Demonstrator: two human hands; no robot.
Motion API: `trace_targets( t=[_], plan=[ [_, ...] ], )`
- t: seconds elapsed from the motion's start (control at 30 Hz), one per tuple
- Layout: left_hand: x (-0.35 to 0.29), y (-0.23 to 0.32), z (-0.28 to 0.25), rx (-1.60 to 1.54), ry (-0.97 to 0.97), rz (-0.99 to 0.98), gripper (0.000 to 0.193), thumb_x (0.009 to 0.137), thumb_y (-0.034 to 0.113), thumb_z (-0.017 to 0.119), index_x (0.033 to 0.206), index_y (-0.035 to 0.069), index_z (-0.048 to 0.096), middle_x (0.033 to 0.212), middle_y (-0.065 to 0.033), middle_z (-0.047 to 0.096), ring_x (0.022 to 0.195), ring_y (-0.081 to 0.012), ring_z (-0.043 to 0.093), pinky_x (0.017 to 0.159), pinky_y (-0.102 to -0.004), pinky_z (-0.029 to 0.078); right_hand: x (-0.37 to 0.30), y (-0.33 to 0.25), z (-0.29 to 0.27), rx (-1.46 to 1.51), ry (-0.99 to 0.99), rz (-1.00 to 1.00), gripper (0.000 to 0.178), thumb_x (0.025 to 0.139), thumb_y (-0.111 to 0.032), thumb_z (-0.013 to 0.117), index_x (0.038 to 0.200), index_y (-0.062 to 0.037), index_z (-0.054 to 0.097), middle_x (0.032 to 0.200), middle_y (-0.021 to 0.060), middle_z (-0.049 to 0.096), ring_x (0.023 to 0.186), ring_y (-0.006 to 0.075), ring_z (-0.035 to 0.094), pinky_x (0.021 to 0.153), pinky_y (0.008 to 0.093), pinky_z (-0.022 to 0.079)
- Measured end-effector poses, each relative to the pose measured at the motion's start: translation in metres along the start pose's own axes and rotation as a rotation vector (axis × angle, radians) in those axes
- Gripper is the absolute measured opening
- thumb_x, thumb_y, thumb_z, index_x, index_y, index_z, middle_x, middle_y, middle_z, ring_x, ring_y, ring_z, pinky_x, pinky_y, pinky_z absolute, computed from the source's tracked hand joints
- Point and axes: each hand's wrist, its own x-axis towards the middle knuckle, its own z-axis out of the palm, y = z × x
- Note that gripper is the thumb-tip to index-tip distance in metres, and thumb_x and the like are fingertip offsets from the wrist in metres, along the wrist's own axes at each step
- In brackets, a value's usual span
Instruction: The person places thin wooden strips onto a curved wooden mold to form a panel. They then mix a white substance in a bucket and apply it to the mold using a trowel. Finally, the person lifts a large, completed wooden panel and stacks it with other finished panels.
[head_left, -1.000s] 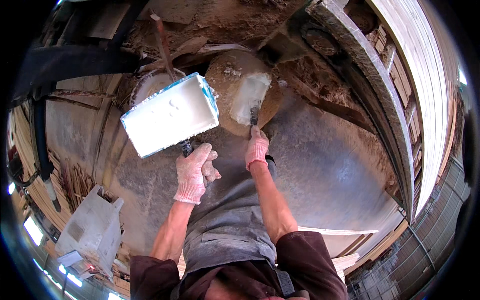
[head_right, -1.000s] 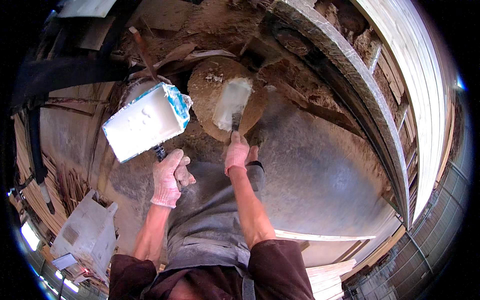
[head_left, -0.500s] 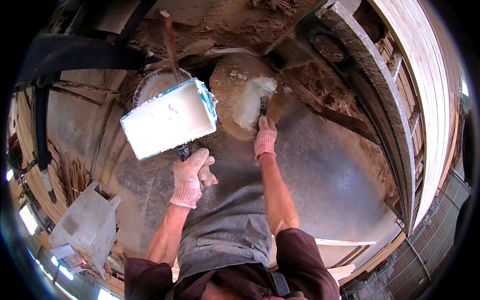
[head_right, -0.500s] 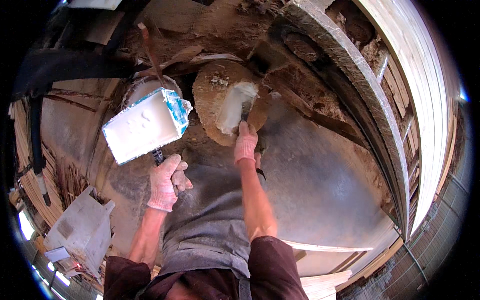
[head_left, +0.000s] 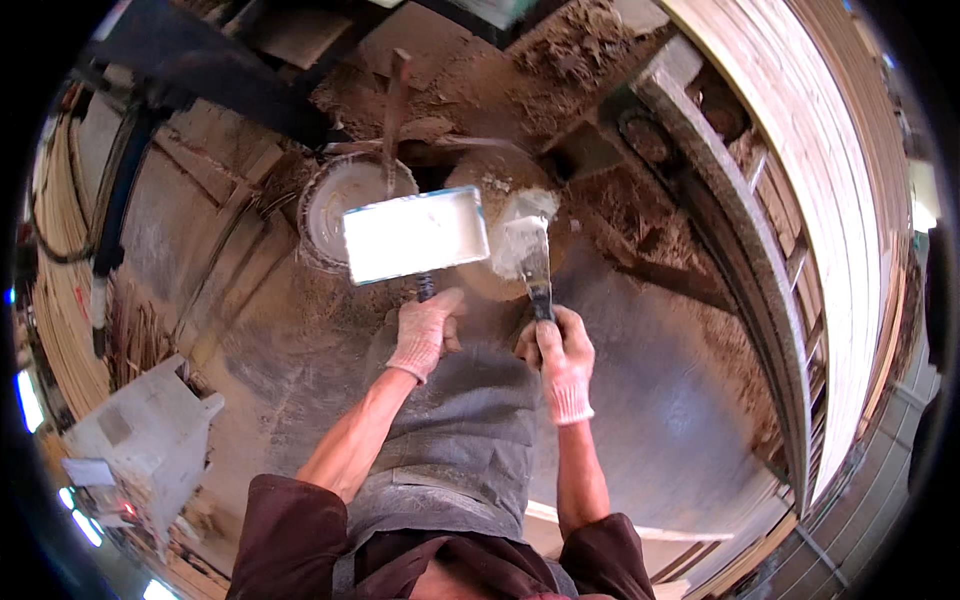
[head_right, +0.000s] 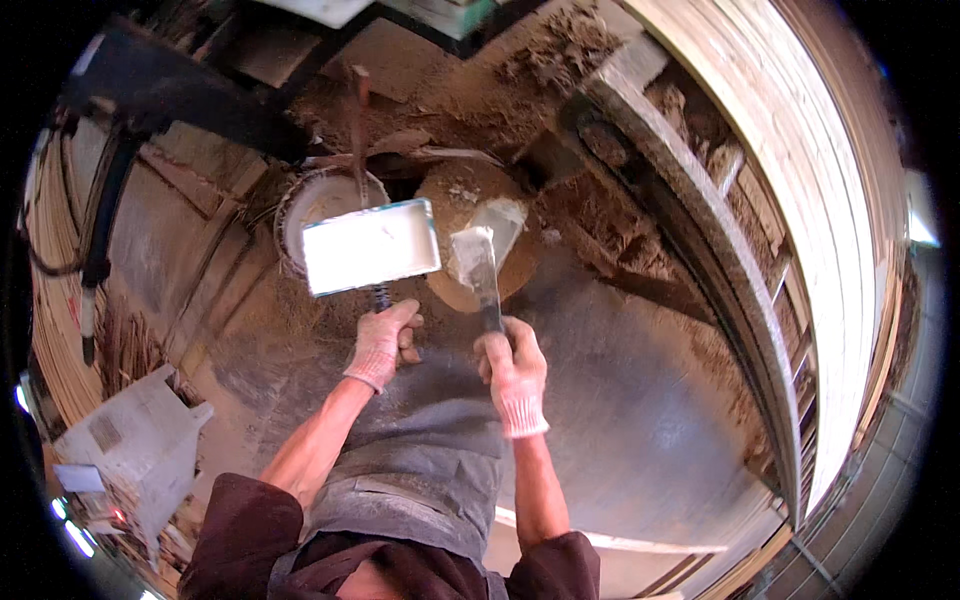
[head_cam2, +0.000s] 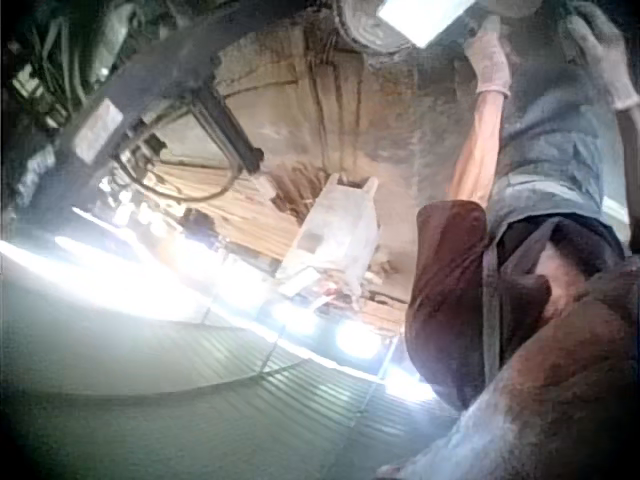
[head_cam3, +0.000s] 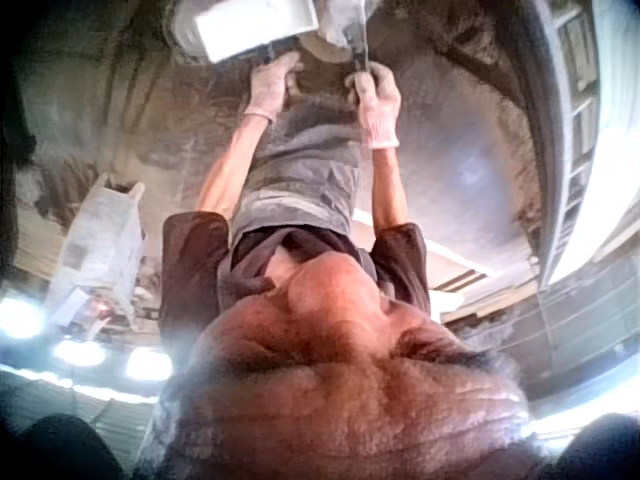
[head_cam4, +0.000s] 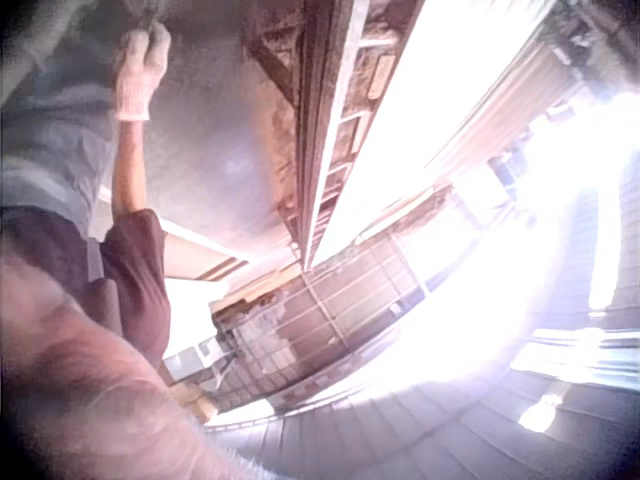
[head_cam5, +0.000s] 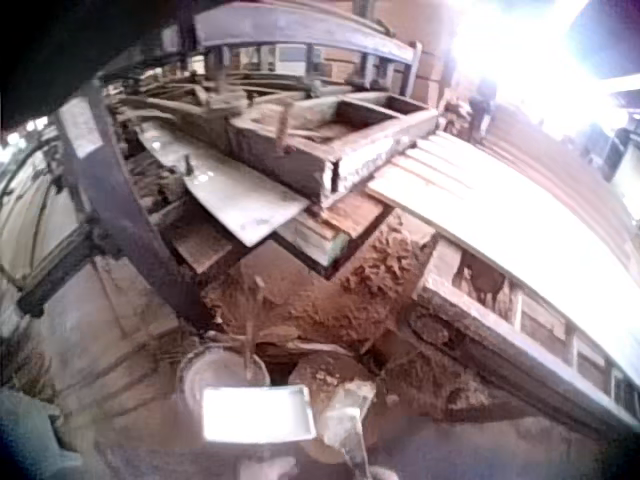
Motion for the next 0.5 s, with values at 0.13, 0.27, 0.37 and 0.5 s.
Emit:
trace_targets(
  t=[0.13,0.27,0.37,0.5],
  plan=[
    [-0.001,-0.016,0.006,0.035,-0.104,0.109,0.042,0.093,0.036,0.073,0.089,-0.006,0.073,0.054,-0.0017,0.051,0.047,-0.0122,0.049,0.045,-0.0321,0.04,-0.02,-0.053,-0.007,-0.727,-0.037,-0.486,0.038,0.096,-0.016,0.07,0.132,-0.0085,0.063,0.09,0.0107,0.071,0.072,0.0228,0.068,0.065,0.0369,0.056],
    [-0.014,-0.019,0.014,0.022,-0.149,0.109,0.045,0.094,0.039,0.071,0.089,-0.006,0.074,0.053,-0.0029,0.052,0.046,-0.0129,0.05,0.046,-0.0323,0.041,-0.011,-0.106,0.009,-1.351,-0.166,-0.707,0.048,0.088,-0.014,0.071,0.135,-0.012,0.063,0.102,0.0178,0.068,0.086,0.0367,0.07,0.072,0.0473,0.057],
    [-0.024,-0.014,0.018,0.016,-0.183,0.149,0.044,0.093,0.038,0.072,0.086,-0.005,0.073,0.053,-0.0024,0.052,0.045,-0.0129,0.049,0.046,-0.0323,0.041,-0.023,-0.119,0.01,-1.671,-0.346,-0.762,0.052,0.088,-0.013,0.064,0.14,-0.0127,0.057,0.102,0.0147,0.063,0.084,0.0344,0.069,0.068,0.0473,0.058],
    [-0.025,-0.008,0.023,-0.044,-0.178,0.081,0.045,0.094,0.037,0.076,0.093,-0.007,0.071,0.058,-0.0009,0.05,0.047,-0.0125,0.046,0.043,-0.0319,0.045,-0.037,-0.132,0.006,-1.769,-0.412,-0.7,0.051,0.09,-0.013,0.061,0.141,-0.0111,0.055,0.101,0.0143,0.063,0.088,0.0307,0.07,0.067,0.0452,0.058]
  ],
)
